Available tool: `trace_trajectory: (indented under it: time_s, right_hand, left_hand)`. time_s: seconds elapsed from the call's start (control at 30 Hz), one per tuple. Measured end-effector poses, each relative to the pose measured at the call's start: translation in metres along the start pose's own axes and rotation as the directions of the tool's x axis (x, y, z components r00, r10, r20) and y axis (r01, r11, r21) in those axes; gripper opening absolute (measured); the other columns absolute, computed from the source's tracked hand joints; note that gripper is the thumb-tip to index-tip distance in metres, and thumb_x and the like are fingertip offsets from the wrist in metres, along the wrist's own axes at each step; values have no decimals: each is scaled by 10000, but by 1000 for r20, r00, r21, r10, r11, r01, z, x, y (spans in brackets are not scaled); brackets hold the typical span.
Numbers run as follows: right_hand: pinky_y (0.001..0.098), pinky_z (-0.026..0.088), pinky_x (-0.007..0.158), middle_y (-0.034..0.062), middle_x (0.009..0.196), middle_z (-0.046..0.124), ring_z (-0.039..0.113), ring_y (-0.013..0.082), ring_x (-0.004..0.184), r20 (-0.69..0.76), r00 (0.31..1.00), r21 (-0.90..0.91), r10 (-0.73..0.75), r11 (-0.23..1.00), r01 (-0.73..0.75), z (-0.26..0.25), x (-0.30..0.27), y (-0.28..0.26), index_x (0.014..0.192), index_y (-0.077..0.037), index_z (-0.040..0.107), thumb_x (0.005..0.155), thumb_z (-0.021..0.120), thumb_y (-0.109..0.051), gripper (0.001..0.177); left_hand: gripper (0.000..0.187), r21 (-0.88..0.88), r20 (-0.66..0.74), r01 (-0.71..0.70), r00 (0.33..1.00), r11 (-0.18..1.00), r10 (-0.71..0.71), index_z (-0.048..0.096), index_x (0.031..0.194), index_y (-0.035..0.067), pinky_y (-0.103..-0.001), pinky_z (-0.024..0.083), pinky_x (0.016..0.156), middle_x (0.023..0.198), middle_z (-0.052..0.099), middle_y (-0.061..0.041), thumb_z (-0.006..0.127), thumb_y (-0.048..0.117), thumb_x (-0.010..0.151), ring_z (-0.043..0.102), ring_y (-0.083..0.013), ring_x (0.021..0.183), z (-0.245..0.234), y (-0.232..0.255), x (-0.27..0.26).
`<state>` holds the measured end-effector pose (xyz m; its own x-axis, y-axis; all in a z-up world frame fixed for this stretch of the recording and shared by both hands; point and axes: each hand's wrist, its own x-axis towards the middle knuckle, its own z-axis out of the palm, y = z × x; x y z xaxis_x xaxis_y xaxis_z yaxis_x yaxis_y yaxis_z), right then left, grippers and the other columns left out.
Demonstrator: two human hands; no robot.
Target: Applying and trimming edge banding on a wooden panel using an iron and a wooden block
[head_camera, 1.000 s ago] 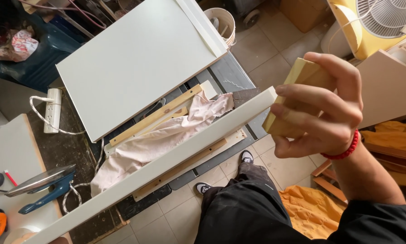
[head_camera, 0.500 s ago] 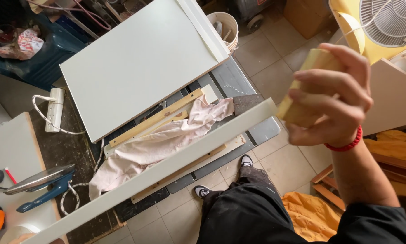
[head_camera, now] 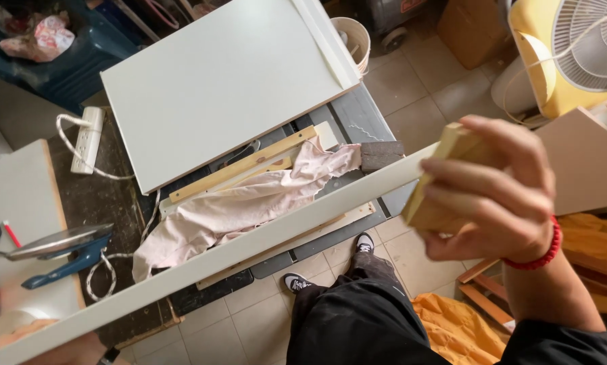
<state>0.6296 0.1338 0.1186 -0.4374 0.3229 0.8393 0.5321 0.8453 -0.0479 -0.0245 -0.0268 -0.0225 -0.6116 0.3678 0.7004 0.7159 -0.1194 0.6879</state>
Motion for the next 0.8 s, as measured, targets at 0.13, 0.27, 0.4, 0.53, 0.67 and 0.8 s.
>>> trace_trajectory:
  time_s: [0.13, 0.27, 0.4, 0.53, 0.67, 0.8]
  right_hand:
    - [578, 549, 808, 107, 994, 687, 470, 416, 1065, -20, 993, 27, -115, 993, 115, 17, 24, -14, 718, -176, 593, 700, 598, -181, 19]
    - [552, 538, 868, 100, 997, 683, 497, 339, 1018, 4, 991, -21, -132, 991, 132, 19, 17, -12, 754, -152, 643, 689, 669, -127, 74]
    - [583, 516, 875, 97, 1084, 676, 510, 422, 1145, 22, 996, -43, -83, 996, 84, 25, 14, -29, 887, -148, 639, 752, 740, -273, 210]
    - [601, 483, 925, 149, 1082, 694, 474, 473, 1224, -6, 1000, -90, 3, 996, -4, 27, 3, -24, 879, -99, 624, 784, 704, -592, 509]
    - [576, 524, 834, 52, 1059, 701, 582, 470, 1085, 76, 996, -76, -54, 995, 60, 33, 31, -53, 832, -138, 665, 707, 682, -206, 143]
    - [573, 527, 848, 86, 1031, 703, 558, 500, 1094, 75, 996, -80, -40, 996, 46, 36, 41, -60, 789, -109, 637, 709, 663, -230, 147]
  left_hand:
    - [405, -204, -87, 33, 995, 978, -52, 227, 787, 145, -320, 265, 543, 698, 244, -37, 395, 177, 1153, 266, -158, 597, 22, -43, 11]
    - [521, 44, -78, -59, 995, 997, 62, 230, 733, 99, -362, 296, 569, 632, 309, -81, 447, 162, 1202, 343, -197, 566, 32, -8, 10]
    - [419, 33, -1, -220, 976, 975, 220, 126, 814, 95, -392, 130, 600, 729, 144, -57, 397, 93, 1134, 129, -181, 661, 39, 12, 14]
    - [412, 51, 55, -329, 944, 943, 326, 109, 800, 66, -441, 141, 641, 740, 137, -93, 313, 152, 1148, 112, -226, 674, 45, 39, 16]
    - [360, -19, 124, -409, 904, 912, 408, 64, 859, 47, -451, 95, 648, 839, 74, -74, 286, 134, 1127, 41, -224, 797, 54, 72, 24]
    - [331, -15, 127, -458, 881, 889, 456, 272, 1110, -56, -513, 239, 818, 999, 283, -235, 269, 266, 1188, 204, -314, 834, 41, 30, 12]
